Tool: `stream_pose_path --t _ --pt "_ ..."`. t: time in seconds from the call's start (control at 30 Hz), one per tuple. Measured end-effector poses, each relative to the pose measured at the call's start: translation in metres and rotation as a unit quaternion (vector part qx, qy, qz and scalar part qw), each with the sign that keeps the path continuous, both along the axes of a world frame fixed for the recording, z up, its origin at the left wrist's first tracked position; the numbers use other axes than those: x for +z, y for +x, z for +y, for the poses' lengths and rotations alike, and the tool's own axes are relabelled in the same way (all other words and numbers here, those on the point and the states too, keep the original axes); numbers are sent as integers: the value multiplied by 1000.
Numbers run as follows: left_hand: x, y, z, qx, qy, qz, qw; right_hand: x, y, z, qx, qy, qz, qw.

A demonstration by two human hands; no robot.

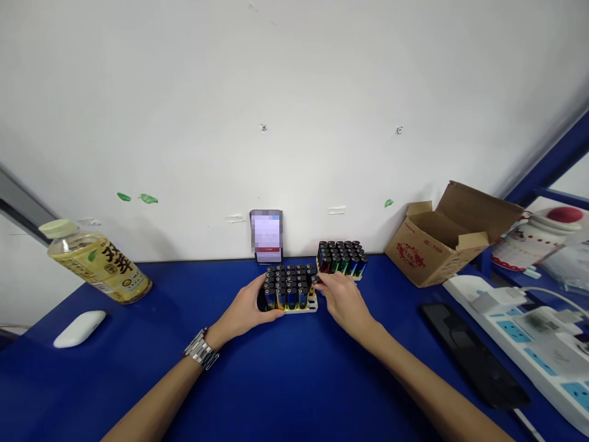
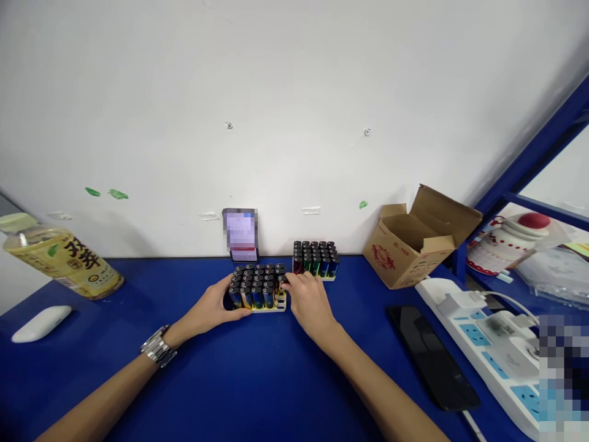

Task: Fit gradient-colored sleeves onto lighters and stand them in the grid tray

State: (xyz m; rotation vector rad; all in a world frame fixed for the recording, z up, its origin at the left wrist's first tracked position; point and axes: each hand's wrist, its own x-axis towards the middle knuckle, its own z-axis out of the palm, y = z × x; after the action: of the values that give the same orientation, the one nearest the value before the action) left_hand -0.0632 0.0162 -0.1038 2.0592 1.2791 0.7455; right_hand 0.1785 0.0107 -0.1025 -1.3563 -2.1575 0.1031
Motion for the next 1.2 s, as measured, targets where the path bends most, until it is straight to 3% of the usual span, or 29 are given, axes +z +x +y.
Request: stream_pose_path --t 0.3,0.6,0.8,0.9,0.97,1.03,1.1,1.2 --pt "-4 -2 2 0 1 10 1000 14 4 -12 -69 -27 -195 978" --pt "-3 -2 1 2 -3 5 1000 33 14 -13 49 -147 -248 956" --pt "-2 -2 0 5 -10 6 1000 35 25 -12 65 -157 -293 941" --pt "-2 -2 0 5 -10 1 1000 34 31 -9 103 -180 -181 961" --pt "-3 -2 0 4 -11 3 1000 31 33 -7 128 -181 -37 974" --pt "-2 -2 0 2 -15 8 1000 26 33 -5 126 -170 133 968" --pt "-2 -2 0 -1 -18 8 1000 18 28 -5 121 -166 292 934" --pt "-1 -1 0 -3 -21 8 1000 3 17 -5 125 -201 484 842"
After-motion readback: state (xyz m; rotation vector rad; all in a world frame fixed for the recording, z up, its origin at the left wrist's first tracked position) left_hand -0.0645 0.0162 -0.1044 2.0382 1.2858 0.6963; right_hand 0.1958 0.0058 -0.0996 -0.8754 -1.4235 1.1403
